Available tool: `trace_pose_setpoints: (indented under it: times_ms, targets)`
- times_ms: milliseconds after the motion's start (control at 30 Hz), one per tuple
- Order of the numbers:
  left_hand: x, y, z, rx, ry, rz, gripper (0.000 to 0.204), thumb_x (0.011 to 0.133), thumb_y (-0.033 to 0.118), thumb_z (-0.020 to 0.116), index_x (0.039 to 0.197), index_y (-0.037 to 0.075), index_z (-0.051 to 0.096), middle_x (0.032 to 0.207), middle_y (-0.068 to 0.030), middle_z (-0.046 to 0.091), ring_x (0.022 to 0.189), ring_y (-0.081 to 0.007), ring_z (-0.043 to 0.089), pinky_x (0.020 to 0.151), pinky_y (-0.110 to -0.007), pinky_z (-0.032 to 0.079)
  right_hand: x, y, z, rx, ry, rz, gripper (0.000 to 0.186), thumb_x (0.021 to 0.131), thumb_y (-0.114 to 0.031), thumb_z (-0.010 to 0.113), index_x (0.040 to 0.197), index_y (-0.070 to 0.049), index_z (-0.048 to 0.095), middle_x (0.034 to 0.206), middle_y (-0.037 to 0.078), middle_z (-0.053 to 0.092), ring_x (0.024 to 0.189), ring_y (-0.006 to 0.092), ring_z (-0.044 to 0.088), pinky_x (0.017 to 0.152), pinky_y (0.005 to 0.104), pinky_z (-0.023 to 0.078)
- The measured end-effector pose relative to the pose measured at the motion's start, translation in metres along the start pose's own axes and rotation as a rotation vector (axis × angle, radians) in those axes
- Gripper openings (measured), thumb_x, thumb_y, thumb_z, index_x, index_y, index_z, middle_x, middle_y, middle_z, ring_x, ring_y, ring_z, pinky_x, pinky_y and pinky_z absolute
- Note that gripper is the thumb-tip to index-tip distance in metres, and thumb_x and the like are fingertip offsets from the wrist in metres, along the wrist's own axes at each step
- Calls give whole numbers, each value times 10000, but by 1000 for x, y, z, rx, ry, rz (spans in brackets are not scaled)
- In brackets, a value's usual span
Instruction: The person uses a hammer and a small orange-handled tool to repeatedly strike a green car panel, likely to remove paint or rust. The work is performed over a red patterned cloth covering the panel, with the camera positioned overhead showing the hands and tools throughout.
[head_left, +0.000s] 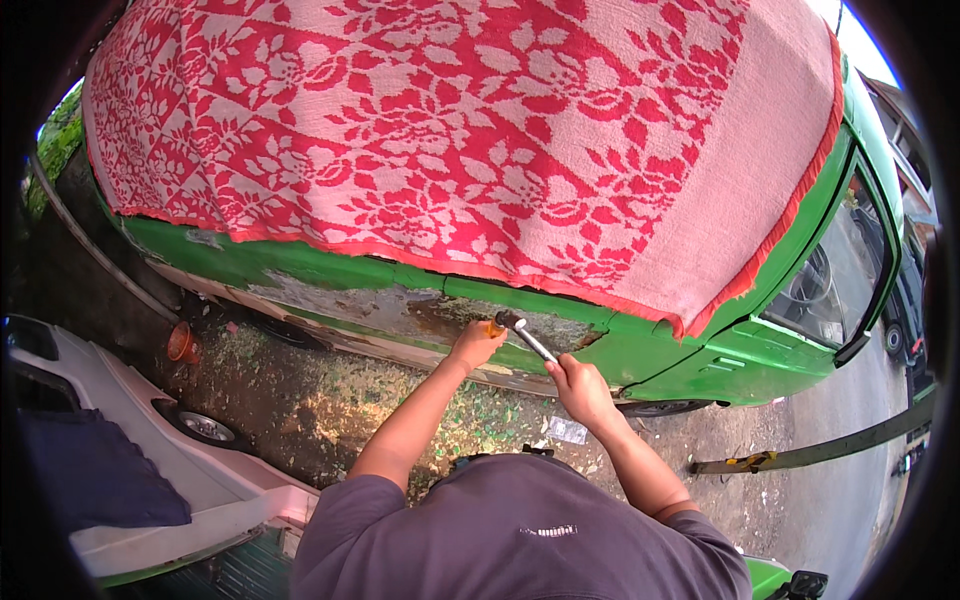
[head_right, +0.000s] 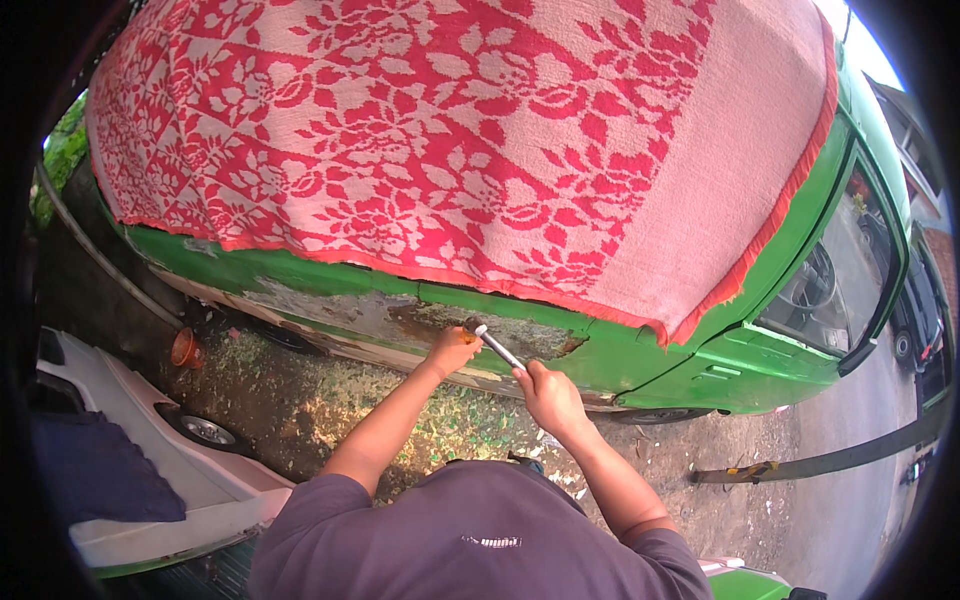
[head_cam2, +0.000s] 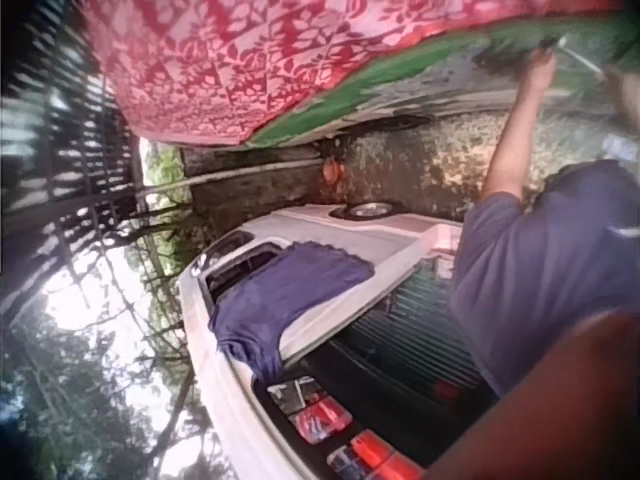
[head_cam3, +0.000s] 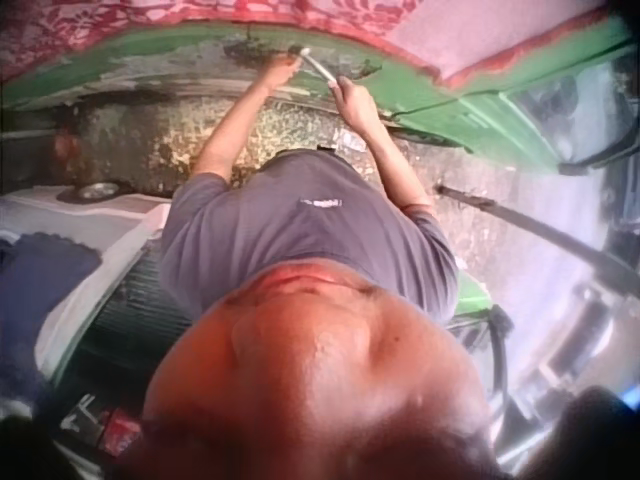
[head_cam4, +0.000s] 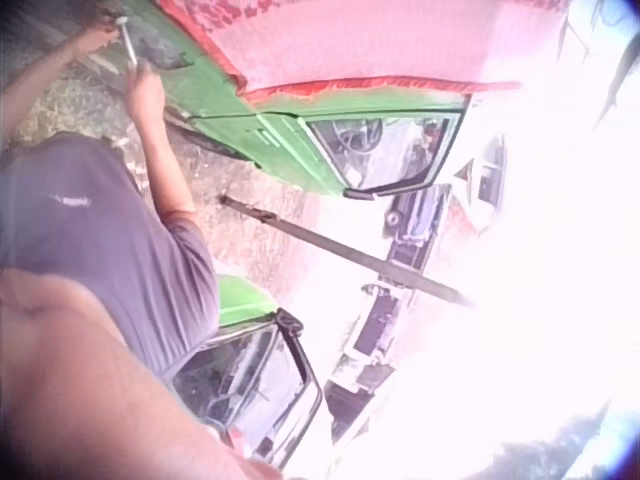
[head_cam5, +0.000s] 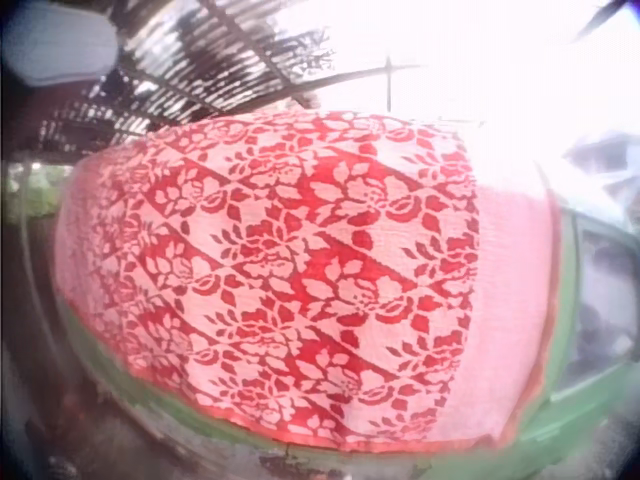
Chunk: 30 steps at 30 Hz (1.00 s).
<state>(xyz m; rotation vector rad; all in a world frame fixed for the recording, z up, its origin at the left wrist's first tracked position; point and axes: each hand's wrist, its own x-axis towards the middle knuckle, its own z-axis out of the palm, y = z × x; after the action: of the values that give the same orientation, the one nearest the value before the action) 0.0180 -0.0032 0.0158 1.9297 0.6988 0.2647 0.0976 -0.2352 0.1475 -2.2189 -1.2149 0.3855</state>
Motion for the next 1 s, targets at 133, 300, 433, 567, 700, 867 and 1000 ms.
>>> trace_pose_setpoints:
  times_ms: [133, 300, 433, 567, 700, 867, 1000]
  targets:
    - [-1, 0, 3, 53, 0, -18, 349, 908, 346, 601, 801, 19, 665, 700, -68, 682, 629, -174, 658, 616, -337, 512, -1, -4, -11, 157, 40, 24, 342, 974, -326, 528, 1037, -3, 620, 731, 247, 621, 746, 435, 626, 656, 486, 477]
    - [-2, 1, 4, 53, -15, -75, 349, 909, 357, 597, 802, 31, 665, 710, -66, 679, 635, -166, 650, 620, -335, 508, -10, 2, -1, 225, 100, -31, 309, 987, -264, 515, 947, 26, 616, 636, 180, 549, 585, 304, 560, 578, 405, 432]
    - [1, 0, 3, -3, -26, -55, 329, 902, 343, 609, 806, 33, 662, 719, -56, 677, 642, -163, 648, 621, -333, 508, 1, 1, -5, 151, 19, -8, 317, 983, -301, 518, 965, 5, 599, 671, 224, 583, 662, 392, 598, 614, 468, 449]
    - [0, -21, 4, -40, 4, -28, 284, 884, 305, 618, 809, 35, 668, 717, -58, 682, 643, -166, 655, 613, -334, 507, -7, -17, -17, 353, 29, -19, 337, 979, -330, 517, 930, -4, 587, 701, 256, 601, 716, 454, 599, 646, 512, 452]
    - [0, 1, 6, 52, -10, 28, 320, 887, 333, 614, 797, 30, 663, 706, -61, 677, 651, -174, 655, 620, -346, 502, 5, 8, 3, 42, -11, -7, 348, 974, -303, 536, 869, 24, 589, 632, 236, 550, 616, 416, 556, 598, 456, 438]
    - [-4, 5, -1, 48, -23, -5, 326, 894, 338, 608, 809, 26, 641, 686, -80, 650, 637, -193, 623, 625, -355, 479, 2, -6, -16, 282, 64, -7, 328, 980, -296, 533, 971, 18, 627, 648, 173, 582, 588, 294, 582, 583, 415, 442]
    - [-4, 5, -2, -1, -14, -53, 319, 895, 325, 614, 806, 20, 631, 673, -77, 638, 615, -181, 595, 623, -343, 474, -8, -5, -21, 391, 114, -67, 314, 989, -281, 521, 913, 12, 602, 602, 181, 531, 538, 315, 527, 559, 409, 426]
